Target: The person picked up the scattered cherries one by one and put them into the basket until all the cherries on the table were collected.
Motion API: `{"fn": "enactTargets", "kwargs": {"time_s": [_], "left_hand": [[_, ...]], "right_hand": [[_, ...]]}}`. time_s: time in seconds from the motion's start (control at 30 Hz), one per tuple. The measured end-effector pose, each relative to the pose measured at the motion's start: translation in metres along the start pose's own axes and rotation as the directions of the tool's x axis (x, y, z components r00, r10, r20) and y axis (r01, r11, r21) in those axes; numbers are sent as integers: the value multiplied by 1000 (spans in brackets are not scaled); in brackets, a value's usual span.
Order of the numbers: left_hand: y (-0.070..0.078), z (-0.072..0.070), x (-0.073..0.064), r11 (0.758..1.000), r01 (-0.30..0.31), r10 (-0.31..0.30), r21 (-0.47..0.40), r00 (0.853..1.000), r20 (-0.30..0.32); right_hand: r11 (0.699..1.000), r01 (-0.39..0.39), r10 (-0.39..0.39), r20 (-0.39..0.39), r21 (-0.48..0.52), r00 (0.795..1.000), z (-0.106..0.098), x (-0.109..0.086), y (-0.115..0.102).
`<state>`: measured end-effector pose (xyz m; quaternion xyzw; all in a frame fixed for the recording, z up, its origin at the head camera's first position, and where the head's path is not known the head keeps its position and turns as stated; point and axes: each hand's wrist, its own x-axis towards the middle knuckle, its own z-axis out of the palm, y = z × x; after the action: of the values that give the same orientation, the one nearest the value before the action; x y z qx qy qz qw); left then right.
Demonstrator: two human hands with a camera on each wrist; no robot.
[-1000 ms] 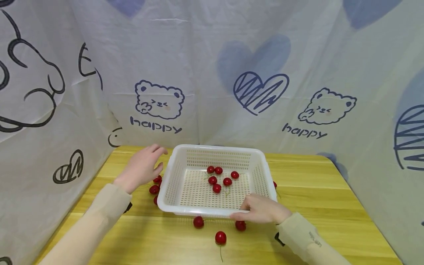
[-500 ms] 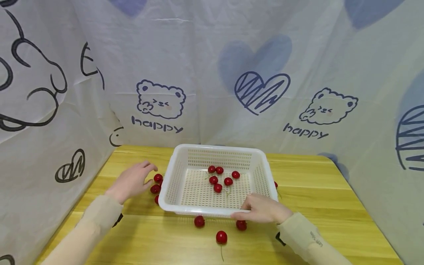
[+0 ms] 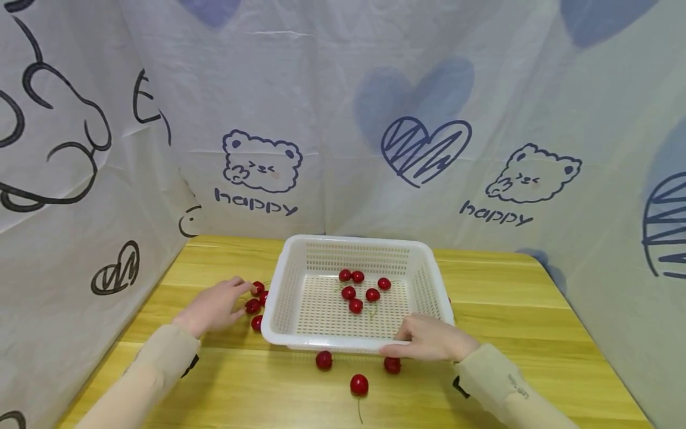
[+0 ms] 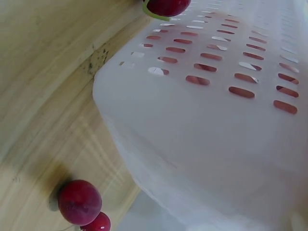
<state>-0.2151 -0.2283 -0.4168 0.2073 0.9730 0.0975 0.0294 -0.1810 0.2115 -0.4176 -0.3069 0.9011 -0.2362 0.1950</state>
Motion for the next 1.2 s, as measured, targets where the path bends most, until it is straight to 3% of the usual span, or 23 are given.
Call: {"fn": "enactTargets", "kwargs": {"time_s": [0.4, 1.2], "left_hand": [[2, 15, 2, 1000, -2, 3, -16, 1000, 29], [-6, 24, 1, 999, 6, -3, -37, 998, 66]], "right_hand": [[1000, 2, -2, -1, -8, 1000, 0, -3, 6], [1000, 2, -2, 18, 11, 1000, 1, 0, 6]]}}
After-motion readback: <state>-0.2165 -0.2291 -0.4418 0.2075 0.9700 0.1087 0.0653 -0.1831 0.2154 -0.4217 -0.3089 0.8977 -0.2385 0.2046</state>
